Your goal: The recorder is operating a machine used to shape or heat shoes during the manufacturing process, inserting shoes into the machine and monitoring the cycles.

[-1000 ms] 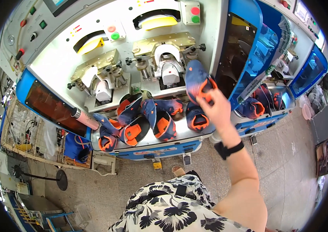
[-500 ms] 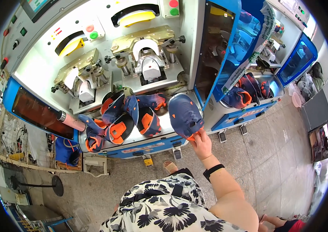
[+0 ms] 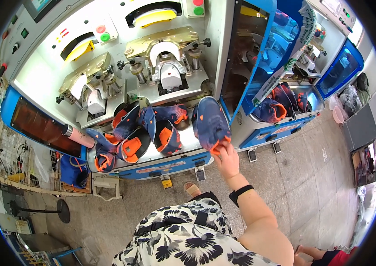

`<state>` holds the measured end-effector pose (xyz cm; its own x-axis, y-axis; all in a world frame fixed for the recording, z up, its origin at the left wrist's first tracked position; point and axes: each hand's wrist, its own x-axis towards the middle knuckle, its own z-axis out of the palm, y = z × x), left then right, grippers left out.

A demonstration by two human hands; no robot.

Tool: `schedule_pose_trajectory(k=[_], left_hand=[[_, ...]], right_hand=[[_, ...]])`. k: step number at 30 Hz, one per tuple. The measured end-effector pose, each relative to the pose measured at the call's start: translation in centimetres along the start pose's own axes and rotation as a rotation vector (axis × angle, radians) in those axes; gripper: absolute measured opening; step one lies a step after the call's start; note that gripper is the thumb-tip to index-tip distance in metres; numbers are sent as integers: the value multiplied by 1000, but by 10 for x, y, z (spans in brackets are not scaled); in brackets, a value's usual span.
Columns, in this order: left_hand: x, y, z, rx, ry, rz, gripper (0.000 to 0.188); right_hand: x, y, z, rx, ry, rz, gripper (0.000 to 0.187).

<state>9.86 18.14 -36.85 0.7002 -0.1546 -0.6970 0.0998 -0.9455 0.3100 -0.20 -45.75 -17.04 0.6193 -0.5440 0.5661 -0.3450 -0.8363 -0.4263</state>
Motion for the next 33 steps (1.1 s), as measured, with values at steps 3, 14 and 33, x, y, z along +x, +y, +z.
schedule_pose_trajectory(k=[3,14,33], left_hand=[[-7,0,5,-32,-28,11,47],[-18,14,24,-80,62,-26,40],[-82,51,20,-394,141,-211,36]], right_hand=[[26,5,15,28,-74,64,32],[81,16,37,-251,-267,190,38],[81,-64,76,-224,-104,-213,44]])
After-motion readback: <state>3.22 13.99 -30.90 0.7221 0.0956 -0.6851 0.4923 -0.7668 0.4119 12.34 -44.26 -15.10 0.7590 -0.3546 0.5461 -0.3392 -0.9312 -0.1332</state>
